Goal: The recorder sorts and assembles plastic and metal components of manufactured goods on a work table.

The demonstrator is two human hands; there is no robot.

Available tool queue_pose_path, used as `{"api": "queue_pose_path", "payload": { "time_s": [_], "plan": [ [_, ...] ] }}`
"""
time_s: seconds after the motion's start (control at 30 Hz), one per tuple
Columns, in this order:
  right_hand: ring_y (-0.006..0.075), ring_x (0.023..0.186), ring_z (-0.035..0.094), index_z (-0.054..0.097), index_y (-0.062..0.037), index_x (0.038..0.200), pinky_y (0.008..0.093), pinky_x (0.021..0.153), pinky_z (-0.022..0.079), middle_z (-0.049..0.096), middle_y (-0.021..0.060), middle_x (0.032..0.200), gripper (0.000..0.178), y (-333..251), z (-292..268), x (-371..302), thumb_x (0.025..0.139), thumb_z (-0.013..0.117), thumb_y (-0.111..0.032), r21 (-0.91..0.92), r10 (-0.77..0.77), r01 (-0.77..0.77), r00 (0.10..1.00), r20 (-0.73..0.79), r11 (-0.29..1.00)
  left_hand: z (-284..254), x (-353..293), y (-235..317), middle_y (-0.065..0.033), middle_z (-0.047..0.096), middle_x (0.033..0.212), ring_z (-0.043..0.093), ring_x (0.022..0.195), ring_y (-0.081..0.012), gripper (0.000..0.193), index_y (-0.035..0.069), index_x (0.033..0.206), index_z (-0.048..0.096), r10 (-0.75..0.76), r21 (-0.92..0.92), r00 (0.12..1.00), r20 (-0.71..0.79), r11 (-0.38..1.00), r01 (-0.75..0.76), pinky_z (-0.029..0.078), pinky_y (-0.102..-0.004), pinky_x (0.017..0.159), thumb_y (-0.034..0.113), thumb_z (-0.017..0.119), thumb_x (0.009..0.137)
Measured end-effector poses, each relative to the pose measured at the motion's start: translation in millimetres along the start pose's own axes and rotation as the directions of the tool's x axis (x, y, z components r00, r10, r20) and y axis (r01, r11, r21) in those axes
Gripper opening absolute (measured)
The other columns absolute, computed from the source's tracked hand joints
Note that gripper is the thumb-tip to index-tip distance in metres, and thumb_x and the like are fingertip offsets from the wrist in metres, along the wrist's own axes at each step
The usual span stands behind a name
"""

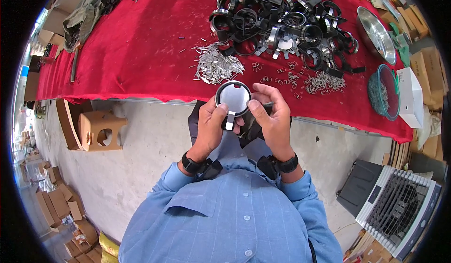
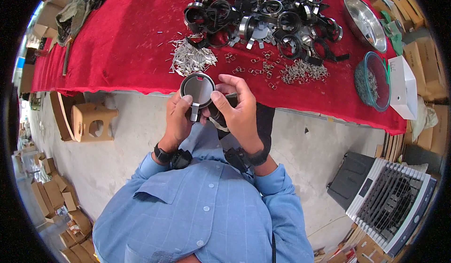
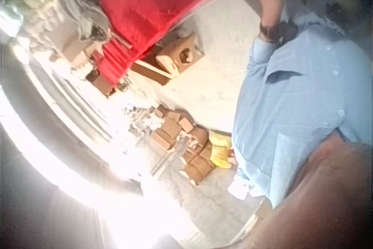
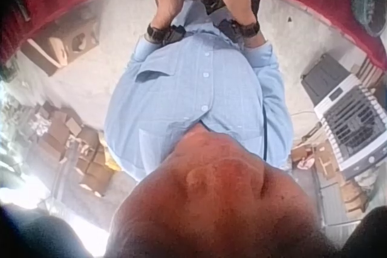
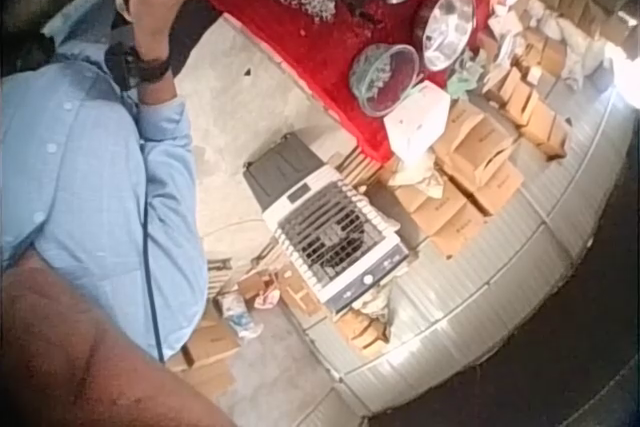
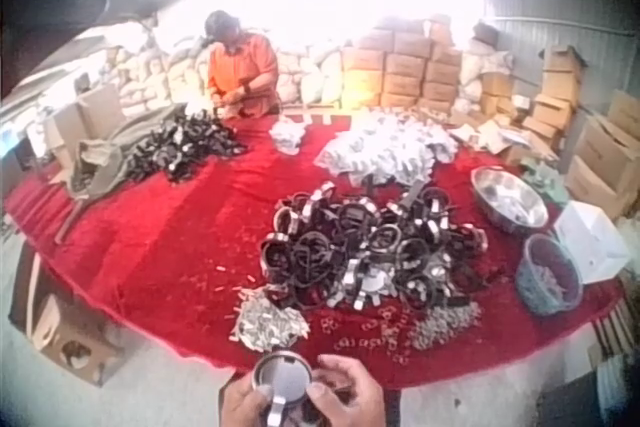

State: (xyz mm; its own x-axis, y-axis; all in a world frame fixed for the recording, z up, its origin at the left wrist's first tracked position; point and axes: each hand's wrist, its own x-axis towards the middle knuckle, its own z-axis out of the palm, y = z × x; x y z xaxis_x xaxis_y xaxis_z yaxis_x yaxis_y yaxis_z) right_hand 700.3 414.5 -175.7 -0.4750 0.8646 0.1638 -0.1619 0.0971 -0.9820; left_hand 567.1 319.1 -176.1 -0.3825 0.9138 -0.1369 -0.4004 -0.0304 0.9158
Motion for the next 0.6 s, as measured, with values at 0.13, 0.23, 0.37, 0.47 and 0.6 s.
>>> {"api": "queue_pose_path", "payload": {
  "time_s": [0.13, 0.23, 0.37, 0.47, 0.6],
  "plan": [
    [0.0133, 0.071, 0.064, 0.045, 0.006, 0.128, 0.0263, 0.06, 0.055, 0.066, 0.013, 0.101, 0.046, -12, 2, 0, 0.09, 0.066, -0.01, 0.519, 0.335, -0.41, 0.912, 0.236, 0.75, 4, -4, -2, -0.0079, 0.066, 0.087, 0.064, 0.068, -0.0109, 0.036, 0.0, 0.123, 0.054, -0.071, -0.014, 0.997, 0.027, 0.997, 0.071, 0.053, -0.0241, 0.056, 0.026, 0.041, 0.101],
    [0.0136, 0.069, 0.064, 0.042, 0.0063, 0.13, 0.0272, 0.059, 0.057, 0.066, 0.0132, 0.101, 0.048, -10, 0, 1, 0.09, 0.064, -0.009, 0.567, 0.352, -0.453, 0.892, 0.285, 0.688, 7, -4, -1, -0.0062, 0.065, 0.085, 0.062, 0.067, -0.0093, 0.04, 0.001, 0.124, 0.054, -0.071, -0.043, 0.996, 0.047, 0.996, 0.073, 0.052, -0.0227, 0.055, 0.033, 0.041, 0.104],
    [0.0081, 0.063, 0.059, 0.043, 0.0054, 0.13, 0.0239, 0.055, 0.053, 0.066, 0.0103, 0.097, 0.046, -6, 3, 2, 0.09, 0.063, -0.009, 0.548, 0.414, -0.497, 0.867, 0.278, 0.673, 4, -3, -1, -0.0066, 0.065, 0.085, 0.063, 0.068, -0.0094, 0.039, 0.001, 0.122, 0.054, -0.08, -0.001, 0.996, 0.041, 0.997, 0.08, 0.054, -0.0238, 0.058, 0.032, 0.042, 0.104],
    [0.0025, 0.06, 0.051, 0.046, 0.0051, 0.128, 0.0197, 0.052, 0.046, 0.064, 0.0055, 0.091, 0.043, 1, 0, 1, 0.091, 0.063, -0.011, 0.497, 0.396, -0.458, 0.889, 0.231, 0.737, 5, -5, 1, -0.0079, 0.066, 0.087, 0.065, 0.07, -0.0117, 0.035, 0.0, 0.124, 0.052, -0.116, 0.023, 0.992, 0.042, 0.993, 0.115, 0.055, -0.0257, 0.061, 0.027, 0.043, 0.103],
    [-0.0012, 0.059, 0.044, 0.049, 0.0043, 0.125, 0.0172, 0.052, 0.039, 0.062, 0.0017, 0.088, 0.04, 7, -2, -2, 0.092, 0.063, -0.013, 0.432, 0.435, -0.464, 0.884, 0.171, 0.773, 6, -7, 11, -0.0123, 0.065, 0.1, 0.068, 0.08, -0.0182, 0.036, -0.001, 0.131, 0.041, -0.143, 0.064, 0.989, 0.034, 0.988, 0.141, 0.058, -0.0311, 0.07, 0.013, 0.046, 0.099]
  ]
}}
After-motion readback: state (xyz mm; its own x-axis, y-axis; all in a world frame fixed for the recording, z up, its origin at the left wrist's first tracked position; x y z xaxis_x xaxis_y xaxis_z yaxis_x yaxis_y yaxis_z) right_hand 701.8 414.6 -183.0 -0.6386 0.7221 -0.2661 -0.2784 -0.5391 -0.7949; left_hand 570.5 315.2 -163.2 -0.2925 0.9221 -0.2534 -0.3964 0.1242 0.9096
